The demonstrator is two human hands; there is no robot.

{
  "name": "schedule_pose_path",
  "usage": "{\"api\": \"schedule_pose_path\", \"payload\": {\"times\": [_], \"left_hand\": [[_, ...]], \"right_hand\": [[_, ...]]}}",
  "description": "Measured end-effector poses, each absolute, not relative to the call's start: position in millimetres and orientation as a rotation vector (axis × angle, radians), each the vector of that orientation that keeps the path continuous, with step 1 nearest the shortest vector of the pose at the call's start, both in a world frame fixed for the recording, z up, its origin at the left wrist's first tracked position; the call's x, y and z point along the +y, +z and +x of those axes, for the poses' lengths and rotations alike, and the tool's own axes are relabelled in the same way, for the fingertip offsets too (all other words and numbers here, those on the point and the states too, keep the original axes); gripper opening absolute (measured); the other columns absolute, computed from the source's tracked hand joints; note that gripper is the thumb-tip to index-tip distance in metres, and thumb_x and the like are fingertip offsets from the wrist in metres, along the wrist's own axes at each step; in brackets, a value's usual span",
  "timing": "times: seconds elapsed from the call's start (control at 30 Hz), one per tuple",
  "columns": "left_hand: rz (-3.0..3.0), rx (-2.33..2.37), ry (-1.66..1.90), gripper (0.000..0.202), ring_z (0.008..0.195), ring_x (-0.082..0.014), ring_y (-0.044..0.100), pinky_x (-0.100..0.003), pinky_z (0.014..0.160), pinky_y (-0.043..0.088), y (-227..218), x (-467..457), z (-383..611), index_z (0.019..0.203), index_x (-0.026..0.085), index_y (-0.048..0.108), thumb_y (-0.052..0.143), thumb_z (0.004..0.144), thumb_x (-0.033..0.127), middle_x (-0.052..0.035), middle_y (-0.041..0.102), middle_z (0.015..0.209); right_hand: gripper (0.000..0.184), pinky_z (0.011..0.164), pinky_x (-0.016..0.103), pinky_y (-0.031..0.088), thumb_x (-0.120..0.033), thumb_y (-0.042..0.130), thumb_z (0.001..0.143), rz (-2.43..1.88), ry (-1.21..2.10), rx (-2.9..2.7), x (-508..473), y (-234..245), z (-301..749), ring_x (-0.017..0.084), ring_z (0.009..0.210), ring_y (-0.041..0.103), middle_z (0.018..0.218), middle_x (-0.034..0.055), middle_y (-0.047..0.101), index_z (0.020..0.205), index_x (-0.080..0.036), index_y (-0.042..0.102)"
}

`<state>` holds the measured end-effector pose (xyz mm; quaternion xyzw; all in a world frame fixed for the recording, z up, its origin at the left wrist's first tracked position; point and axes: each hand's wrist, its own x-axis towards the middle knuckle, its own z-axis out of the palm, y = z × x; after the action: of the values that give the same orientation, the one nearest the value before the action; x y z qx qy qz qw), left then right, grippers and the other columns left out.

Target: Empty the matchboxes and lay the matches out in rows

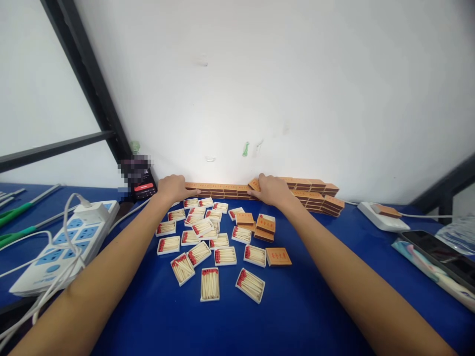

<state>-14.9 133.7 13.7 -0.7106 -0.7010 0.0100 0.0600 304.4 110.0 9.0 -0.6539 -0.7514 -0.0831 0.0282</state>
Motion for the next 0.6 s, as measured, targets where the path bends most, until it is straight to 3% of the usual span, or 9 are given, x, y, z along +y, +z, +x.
{"api": "schedule_pose_path", "payload": {"times": [0.6], "left_hand": [[-2.179,-2.111,-0.006,0.1,0.107,-0.0418,0.072,-0.042,0.084,0.054,6.9,132.7,-10.8,0.111,0.014,0.076,0.038,0.077,0.099,-0.026,0.077,0.114]], "right_hand": [[0.051,0.084,0.039,0.05,-0.057,0.058,0.1,-2.072,-0.273,-2.284,112.2,7.8,304.6,0.036,0.11,0.071,0.118,0.0246,0.074,0.122,-0.012,0.066]]}}
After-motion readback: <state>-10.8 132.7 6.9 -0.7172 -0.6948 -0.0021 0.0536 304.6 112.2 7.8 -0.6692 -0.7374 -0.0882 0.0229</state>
